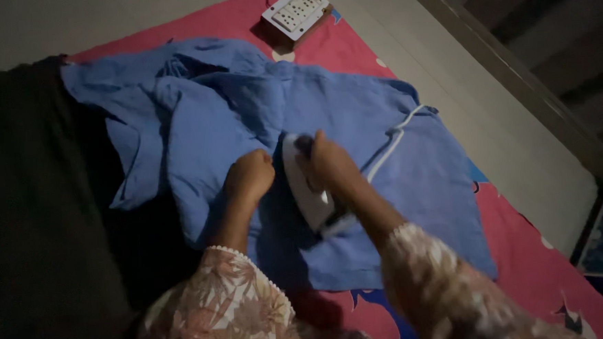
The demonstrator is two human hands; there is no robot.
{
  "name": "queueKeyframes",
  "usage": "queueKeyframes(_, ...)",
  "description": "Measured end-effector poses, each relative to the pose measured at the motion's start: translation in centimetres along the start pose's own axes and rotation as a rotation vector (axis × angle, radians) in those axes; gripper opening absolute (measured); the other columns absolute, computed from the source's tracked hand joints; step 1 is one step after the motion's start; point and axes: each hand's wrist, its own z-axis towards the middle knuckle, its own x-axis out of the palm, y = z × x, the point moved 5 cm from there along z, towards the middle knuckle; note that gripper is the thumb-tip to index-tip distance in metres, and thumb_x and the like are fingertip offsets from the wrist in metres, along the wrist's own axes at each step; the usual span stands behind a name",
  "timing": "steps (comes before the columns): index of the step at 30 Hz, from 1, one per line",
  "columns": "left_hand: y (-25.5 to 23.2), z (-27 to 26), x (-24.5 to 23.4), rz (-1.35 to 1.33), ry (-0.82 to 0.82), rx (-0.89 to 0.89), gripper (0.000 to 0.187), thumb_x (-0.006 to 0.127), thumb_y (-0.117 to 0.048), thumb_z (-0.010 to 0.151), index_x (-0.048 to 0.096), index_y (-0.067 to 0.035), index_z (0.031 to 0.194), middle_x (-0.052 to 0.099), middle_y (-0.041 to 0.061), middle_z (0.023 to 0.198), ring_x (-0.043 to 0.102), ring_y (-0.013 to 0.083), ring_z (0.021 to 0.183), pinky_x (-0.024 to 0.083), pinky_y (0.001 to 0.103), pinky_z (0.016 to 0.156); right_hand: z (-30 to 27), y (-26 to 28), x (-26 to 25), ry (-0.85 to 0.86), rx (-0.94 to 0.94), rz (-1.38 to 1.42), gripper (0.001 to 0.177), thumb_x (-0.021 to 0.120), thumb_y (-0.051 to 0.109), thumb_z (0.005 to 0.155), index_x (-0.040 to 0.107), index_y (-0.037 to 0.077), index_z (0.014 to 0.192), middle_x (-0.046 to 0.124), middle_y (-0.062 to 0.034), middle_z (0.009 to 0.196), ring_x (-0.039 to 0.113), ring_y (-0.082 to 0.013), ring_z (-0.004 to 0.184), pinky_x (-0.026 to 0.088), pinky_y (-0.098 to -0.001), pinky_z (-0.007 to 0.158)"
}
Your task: The person irons a blue dress laid out on a pink patterned mat on the floor. They use a white electric iron to smooth the fabric, adjusting the dress with their hands and moving the iron across different sections.
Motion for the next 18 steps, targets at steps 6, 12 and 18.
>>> queueKeyframes(6,-0.1,-1.2,-2.3,-0.125,-0.061,0.006,0.028,0.058,-0.024,0.086,0.075,-0.022,0.108,0.077,0.007,0.106,0.072,0.0314,0.102,0.055,0.045,0.088,-13.7,2.6,1.4,0.105,-0.089,0.042,0.044,0.065,0.034,0.091,0.047,0.0,0.114,0.07,-0.0288,0.083,0.068,-0.0515,0.078,0.052,-0.0595,0.068)
queueKeyframes(12,-0.7,-0.9,-3.2,-0.312,-0.146,0.064,0.024,0.056,-0.022,0.095,0.074,-0.017,0.109,0.079,0.011,0.088,0.076,0.0281,0.09,0.056,0.039,0.081,-14.1,4.8,2.6,-0.188,-0.201,-0.018,0.056,0.068,0.032,0.088,0.049,-0.007,0.123,0.07,-0.0252,0.077,0.068,-0.0466,0.066,0.052,-0.0571,0.057)
queueKeyframes(18,-0.3,1.0,-3.0,-0.457,-0.336,0.316,0.023,0.057,-0.005,0.089,0.074,-0.008,0.105,0.078,0.013,0.096,0.075,0.0284,0.091,0.057,0.038,0.08,-3.5,7.2,4.2,-0.334,-0.206,0.056,0.036,0.065,0.032,0.094,0.054,0.0,0.108,0.071,-0.023,0.078,0.069,-0.0449,0.071,0.053,-0.056,0.061)
